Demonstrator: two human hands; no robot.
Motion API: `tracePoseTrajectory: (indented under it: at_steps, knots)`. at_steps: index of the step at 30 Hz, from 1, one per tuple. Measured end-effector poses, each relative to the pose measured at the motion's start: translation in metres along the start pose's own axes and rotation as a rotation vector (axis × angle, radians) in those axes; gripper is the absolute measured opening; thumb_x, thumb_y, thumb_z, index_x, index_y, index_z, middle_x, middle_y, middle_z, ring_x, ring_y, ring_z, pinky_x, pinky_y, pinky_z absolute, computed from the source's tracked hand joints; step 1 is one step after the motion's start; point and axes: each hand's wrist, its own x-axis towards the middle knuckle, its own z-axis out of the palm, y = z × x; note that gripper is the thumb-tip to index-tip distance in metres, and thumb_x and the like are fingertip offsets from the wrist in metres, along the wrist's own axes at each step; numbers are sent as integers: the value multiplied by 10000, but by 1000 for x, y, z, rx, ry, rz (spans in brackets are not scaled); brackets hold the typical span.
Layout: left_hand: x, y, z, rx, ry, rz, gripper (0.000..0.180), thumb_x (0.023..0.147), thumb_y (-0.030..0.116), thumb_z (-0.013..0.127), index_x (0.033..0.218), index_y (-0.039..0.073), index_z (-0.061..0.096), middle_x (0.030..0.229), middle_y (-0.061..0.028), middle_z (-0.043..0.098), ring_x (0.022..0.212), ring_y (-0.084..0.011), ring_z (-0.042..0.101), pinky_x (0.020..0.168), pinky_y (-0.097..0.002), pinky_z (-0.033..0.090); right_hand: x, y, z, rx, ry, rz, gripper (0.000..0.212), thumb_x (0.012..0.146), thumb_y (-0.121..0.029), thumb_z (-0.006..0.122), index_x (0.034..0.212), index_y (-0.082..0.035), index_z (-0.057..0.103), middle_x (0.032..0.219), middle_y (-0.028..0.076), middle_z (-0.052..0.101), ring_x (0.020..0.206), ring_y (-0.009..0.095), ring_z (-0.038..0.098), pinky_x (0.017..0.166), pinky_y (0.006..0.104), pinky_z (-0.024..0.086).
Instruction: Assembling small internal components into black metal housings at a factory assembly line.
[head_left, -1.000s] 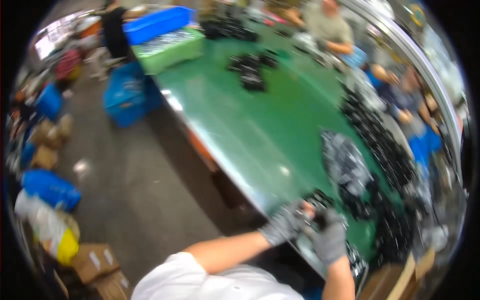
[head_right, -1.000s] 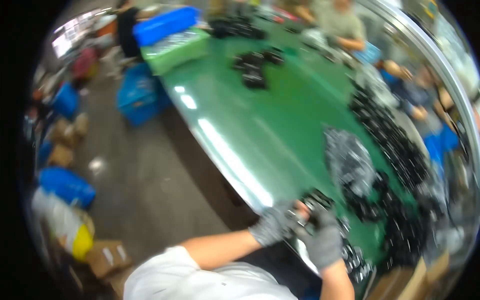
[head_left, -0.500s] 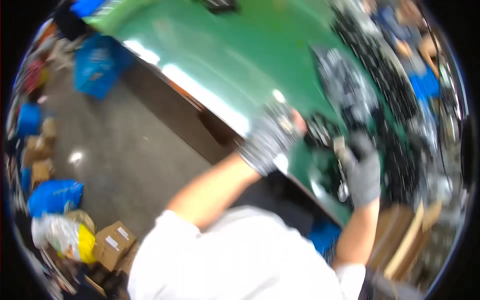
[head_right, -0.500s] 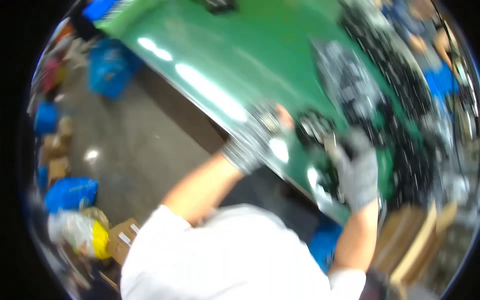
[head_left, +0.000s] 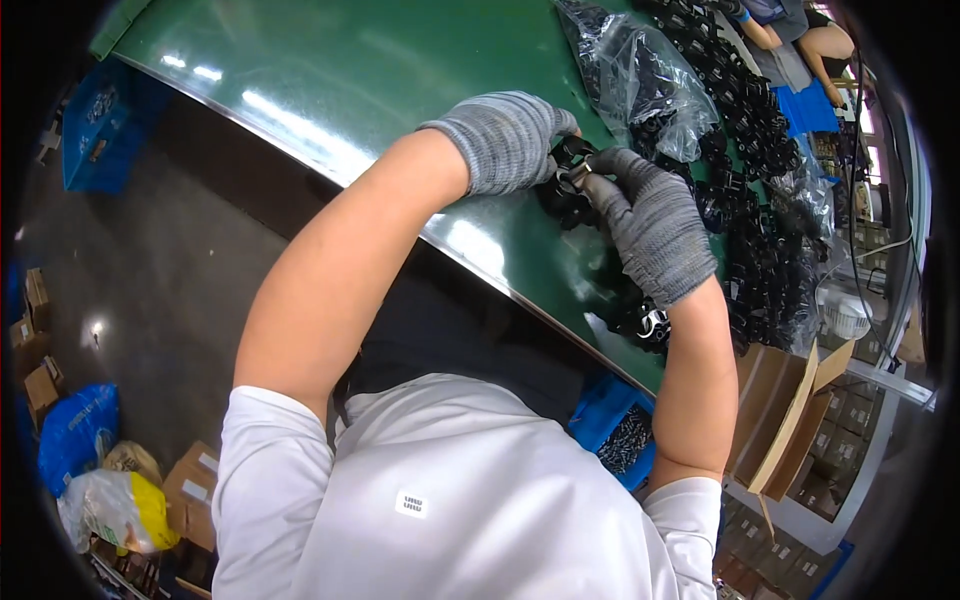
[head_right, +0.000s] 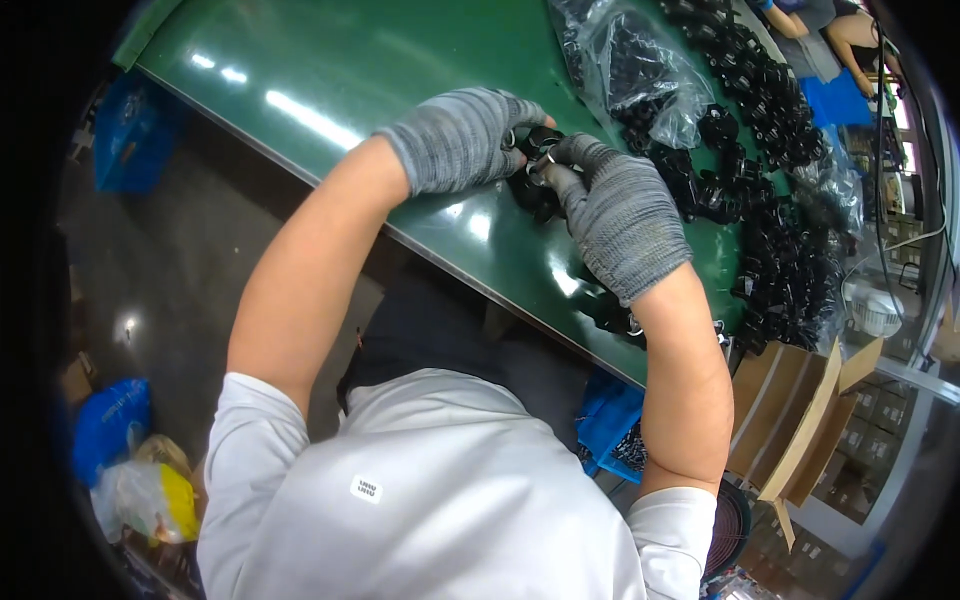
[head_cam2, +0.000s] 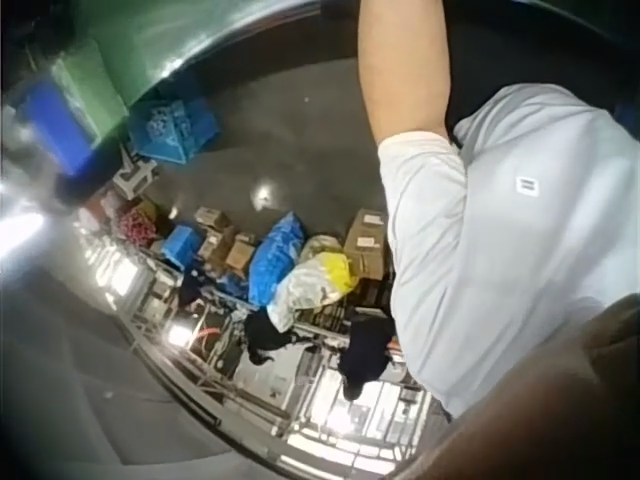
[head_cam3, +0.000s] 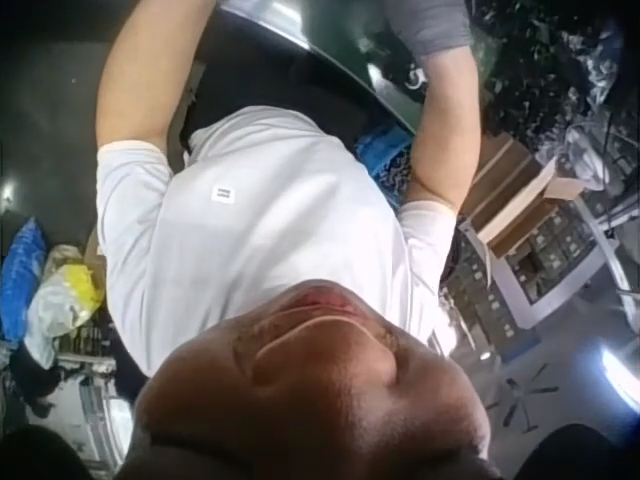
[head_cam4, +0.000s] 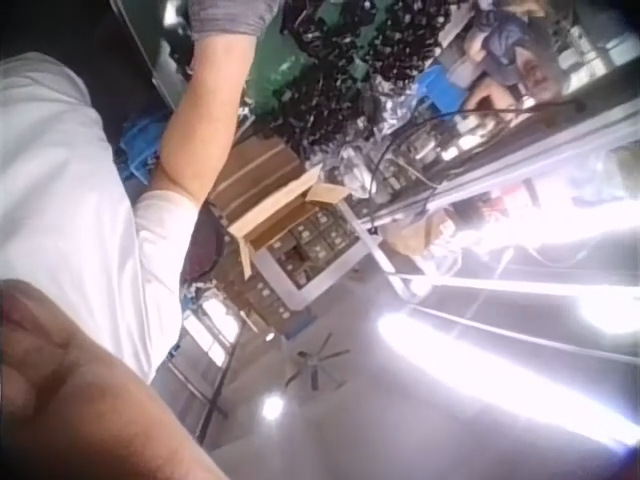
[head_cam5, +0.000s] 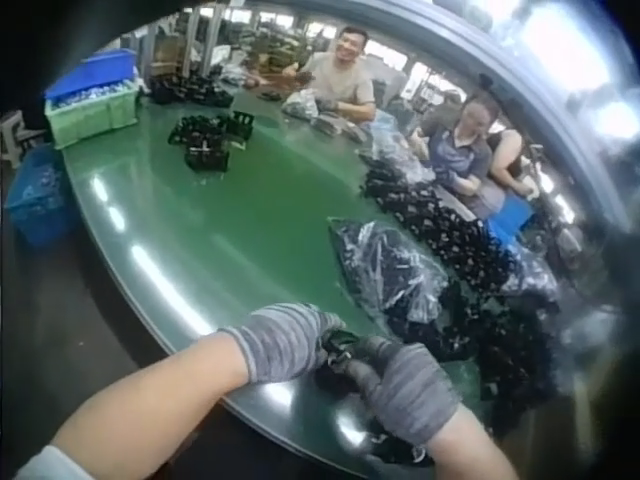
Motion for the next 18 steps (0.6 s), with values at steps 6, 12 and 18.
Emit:
tracePoseTrajectory:
  at_steps: [6,12,18]
  knots:
    - [9,5,3,60,-78,9,318,873,225,712,1164,97,703,1043,-140,707,972,-340,676,886,-426,541,8,-2,5,-142,-18,-8,229,981,-139,640,1138,18,699,903,219,735,806,310,723,775,386,556]
    - [0,2,15,100,109,75,283,865,265,711,1084,86,720,1026,-139,714,951,-333,684,855,-436,555,3,-2,5,-186,-99,36,234,981,-134,642,1144,24,694,883,210,737,811,296,726,787,382,557]
    - [-6,-8,17,32,294,101,299,866,297,704,1080,93,745,969,-140,738,957,-328,709,861,-424,577,-14,-3,13,191,113,-8,302,894,-71,739,1186,-14,689,1011,165,732,888,264,712,826,366,564]
